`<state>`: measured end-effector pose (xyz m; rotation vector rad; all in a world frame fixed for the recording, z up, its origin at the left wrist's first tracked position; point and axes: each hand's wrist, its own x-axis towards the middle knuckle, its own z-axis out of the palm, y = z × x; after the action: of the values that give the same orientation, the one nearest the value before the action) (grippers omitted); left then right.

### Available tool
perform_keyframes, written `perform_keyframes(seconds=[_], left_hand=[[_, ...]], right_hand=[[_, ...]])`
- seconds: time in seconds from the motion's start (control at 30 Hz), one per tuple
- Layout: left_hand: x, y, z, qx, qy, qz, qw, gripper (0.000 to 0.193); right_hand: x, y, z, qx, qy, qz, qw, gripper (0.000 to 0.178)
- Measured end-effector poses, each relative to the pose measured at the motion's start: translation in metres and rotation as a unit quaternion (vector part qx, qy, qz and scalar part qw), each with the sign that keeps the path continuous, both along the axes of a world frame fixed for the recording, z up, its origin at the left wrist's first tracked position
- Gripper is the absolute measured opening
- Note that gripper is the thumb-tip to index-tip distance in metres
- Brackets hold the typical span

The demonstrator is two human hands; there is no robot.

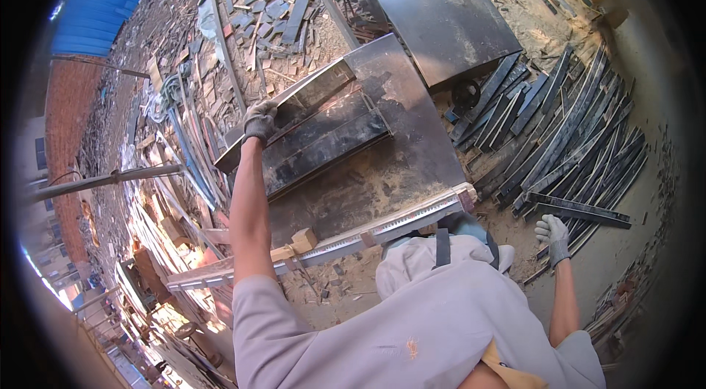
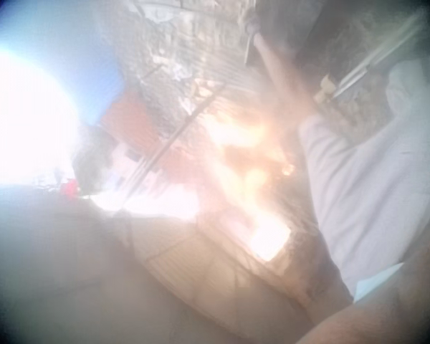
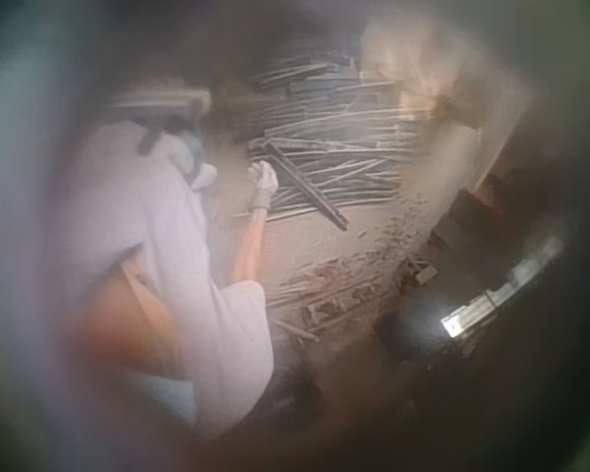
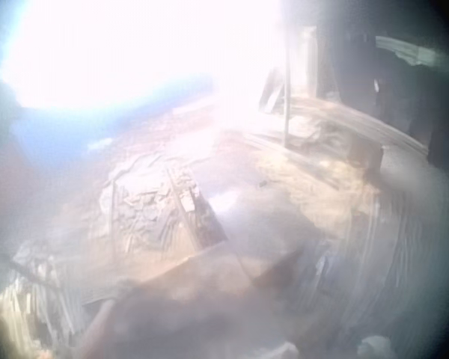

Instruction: The person repeatedly picks up wooden planks from the floor, places them on a table saw, and cuts them into smaller pieces. After each cut, the person removes the cut pieces and places them on the floor. The process is repeated multiple times with different planks.

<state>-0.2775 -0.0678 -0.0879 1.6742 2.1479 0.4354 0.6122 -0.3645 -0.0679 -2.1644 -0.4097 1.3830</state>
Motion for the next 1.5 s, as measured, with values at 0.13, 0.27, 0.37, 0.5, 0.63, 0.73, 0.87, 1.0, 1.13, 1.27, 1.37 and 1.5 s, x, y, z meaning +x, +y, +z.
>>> perform_keyframes(seconds=[0.13, 0.27, 0.37, 0.5, 0.63, 0.73, 0.87, 1.0, 1.13, 1.27, 1.37, 1.5], left_hand=[[-0.007, -0.003, -0.032, -0.063, -0.038, -0.066, 0.995, 0.028], [-0.007, -0.009, -0.038, -0.096, -0.146, -0.064, 0.983, 0.033], [0.018, 0.011, -0.05, -0.08, -0.141, -0.091, 0.983, 0.034], [0.052, 0.059, -0.078, -0.077, -0.156, -0.156, 0.972, 0.034], [0.031, 0.074, -0.07, -0.146, -0.204, -0.059, 0.966, 0.035], [0.03, 0.062, -0.043, -0.036, -0.09, -0.051, 0.994, 0.041], [0.171, 0.027, -0.03, 0.244, -0.043, -0.086, 0.965, 0.045], [0.385, -0.073, -0.033, 0.13, -0.232, -0.288, 0.92, 0.043], [0.537, -0.178, -0.032, 0.015, -0.255, -0.464, 0.849, 0.045], [0.618, -0.246, -0.049, -0.031, -0.166, -0.533, 0.829, 0.048], [0.636, -0.274, -0.072, -0.136, -0.045, -0.464, 0.874, 0.046], [0.659, -0.297, -0.132, -0.118, -0.04, -0.476, 0.871, 0.047]], right_hand=[[-0.032, -0.096, 0.019, -0.029, 0.013, -0.09, 0.995, 0.027], [-0.059, -0.17, 0.013, -0.078, 0.016, -0.137, 0.987, 0.028], [-0.086, -0.215, 0.01, -0.059, 0.001, -0.127, 0.99, 0.03], [-0.123, -0.235, 0.009, -0.14, -0.04, -0.237, 0.961, 0.037], [-0.136, -0.207, -0.01, -0.009, 0.041, -0.223, 0.974, 0.033], [-0.144, -0.216, -0.028, -0.04, 0.001, -0.241, 0.97, 0.038], [-0.151, -0.294, -0.047, -0.072, -0.024, -0.281, 0.957, 0.042], [-0.151, -0.368, -0.063, -0.101, 0.023, -0.37, 0.923, 0.043], [-0.084, -0.388, -0.083, -0.101, 0.026, -0.397, 0.912, 0.048], [0.039, -0.356, -0.131, -0.093, 0.033, -0.406, 0.908, 0.049], [0.116, -0.295, -0.189, -0.119, 0.071, -0.367, 0.92, 0.059], [0.208, -0.195, -0.29, -0.086, 0.065, -0.35, 0.931, 0.059]])
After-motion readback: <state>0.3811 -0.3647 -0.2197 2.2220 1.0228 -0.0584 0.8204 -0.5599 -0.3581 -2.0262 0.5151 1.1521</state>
